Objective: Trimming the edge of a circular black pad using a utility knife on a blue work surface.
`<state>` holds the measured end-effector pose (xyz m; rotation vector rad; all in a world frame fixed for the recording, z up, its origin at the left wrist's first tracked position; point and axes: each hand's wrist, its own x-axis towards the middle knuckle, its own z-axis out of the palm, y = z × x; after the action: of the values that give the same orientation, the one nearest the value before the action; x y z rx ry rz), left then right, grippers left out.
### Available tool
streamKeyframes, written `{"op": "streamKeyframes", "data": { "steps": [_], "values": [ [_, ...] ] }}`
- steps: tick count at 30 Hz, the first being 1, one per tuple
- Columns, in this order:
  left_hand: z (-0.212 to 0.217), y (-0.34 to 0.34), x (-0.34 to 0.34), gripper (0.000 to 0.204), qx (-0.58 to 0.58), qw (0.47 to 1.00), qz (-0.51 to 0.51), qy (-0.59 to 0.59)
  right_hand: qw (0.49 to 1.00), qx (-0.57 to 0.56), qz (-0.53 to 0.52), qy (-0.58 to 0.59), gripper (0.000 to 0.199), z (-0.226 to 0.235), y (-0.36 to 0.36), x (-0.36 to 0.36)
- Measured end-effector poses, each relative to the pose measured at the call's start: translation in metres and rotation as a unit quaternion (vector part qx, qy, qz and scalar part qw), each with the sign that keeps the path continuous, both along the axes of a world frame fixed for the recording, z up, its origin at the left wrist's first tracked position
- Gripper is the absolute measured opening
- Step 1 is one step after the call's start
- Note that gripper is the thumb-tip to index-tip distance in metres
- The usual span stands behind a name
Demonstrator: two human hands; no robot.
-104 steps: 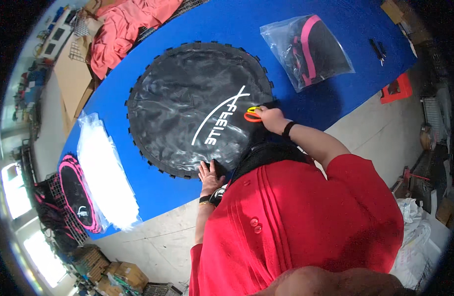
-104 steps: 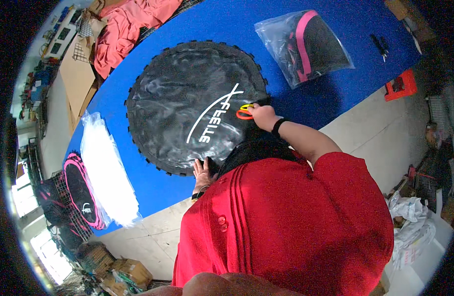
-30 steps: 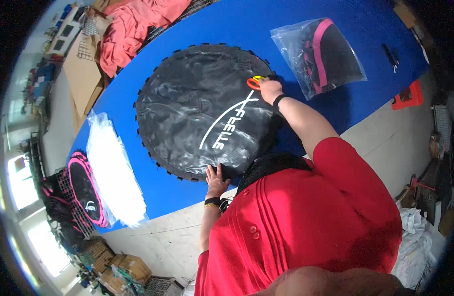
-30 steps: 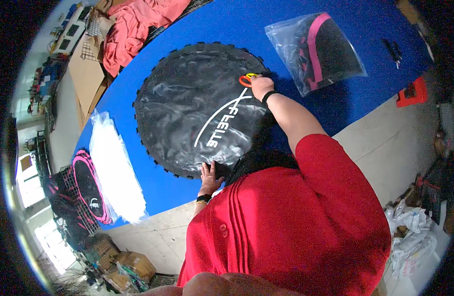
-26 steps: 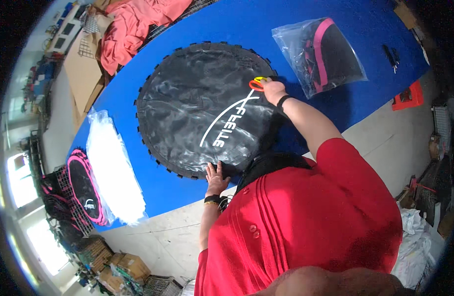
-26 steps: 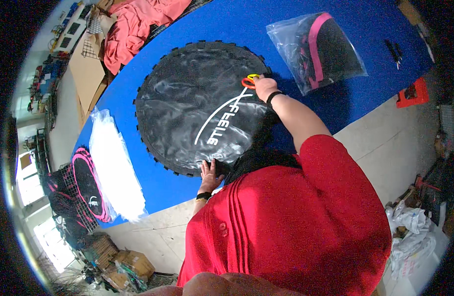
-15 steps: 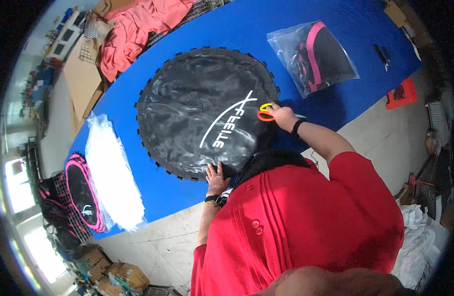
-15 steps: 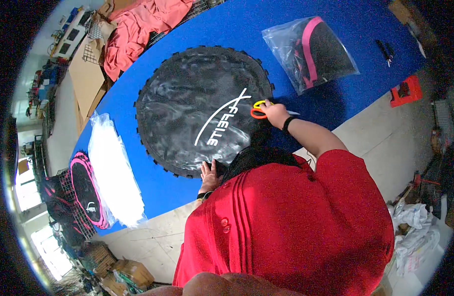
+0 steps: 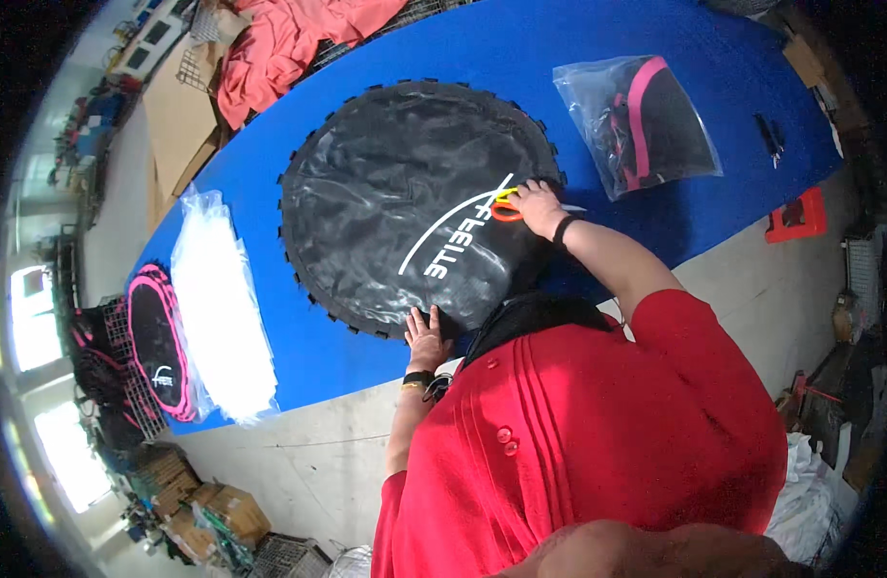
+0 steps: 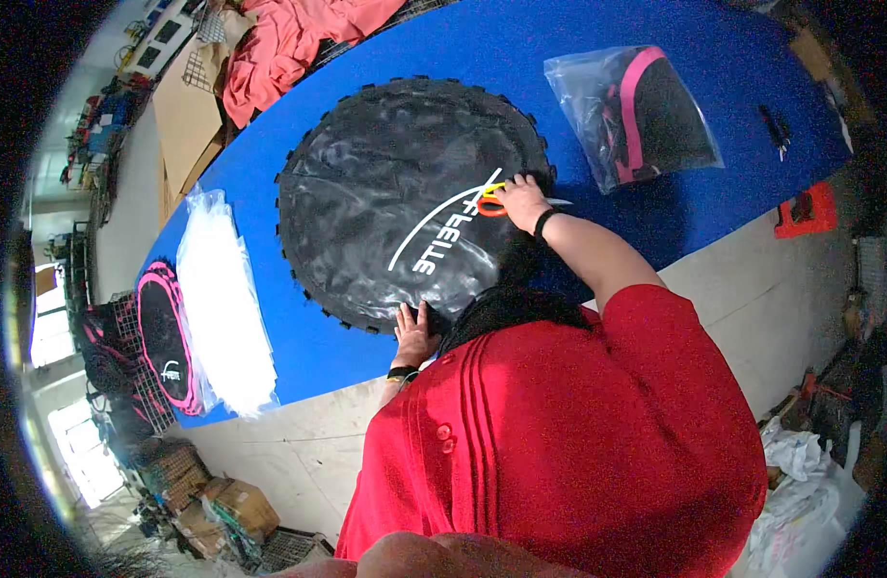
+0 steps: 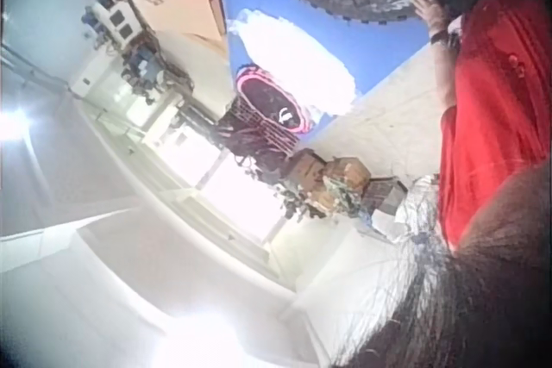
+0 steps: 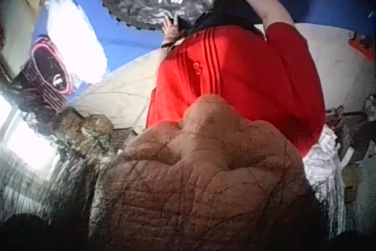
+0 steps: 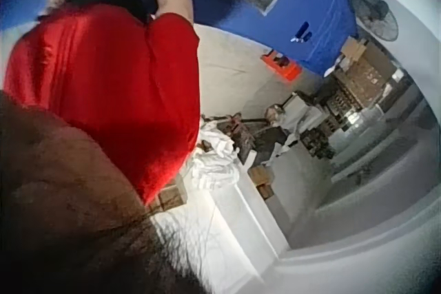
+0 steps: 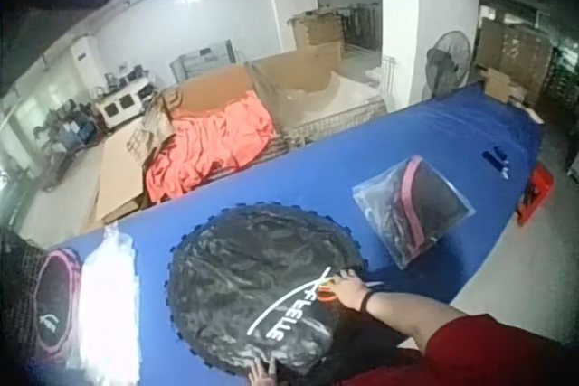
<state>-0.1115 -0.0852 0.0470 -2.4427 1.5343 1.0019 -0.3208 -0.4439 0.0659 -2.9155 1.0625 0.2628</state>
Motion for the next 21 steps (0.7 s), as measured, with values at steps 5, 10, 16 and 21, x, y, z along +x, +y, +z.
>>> {"op": "streamKeyframes", "data": {
  "steps": [5,10,16,21],
  "values": [
    [-0.002,0.001,0.002,0.105,0.028,1.0,-0.008,0.003,0.997,0.043,0.013,-0.061,0.036,-0.004,0.009,-0.025],
    [-0.001,0.001,0.001,0.106,0.009,1.0,0.002,0.001,0.99,0.004,0.074,-0.118,0.034,0.006,0.031,-0.085],
    [0.003,-0.002,0.001,0.106,0.043,0.999,-0.013,0.01,0.99,-0.007,0.07,-0.123,0.033,-0.001,0.024,-0.061],
    [0.005,-0.003,0.004,0.107,0.023,1.0,-0.013,0.018,0.998,0.028,0.002,-0.061,0.031,-0.014,0.014,-0.004]
  ]
}}
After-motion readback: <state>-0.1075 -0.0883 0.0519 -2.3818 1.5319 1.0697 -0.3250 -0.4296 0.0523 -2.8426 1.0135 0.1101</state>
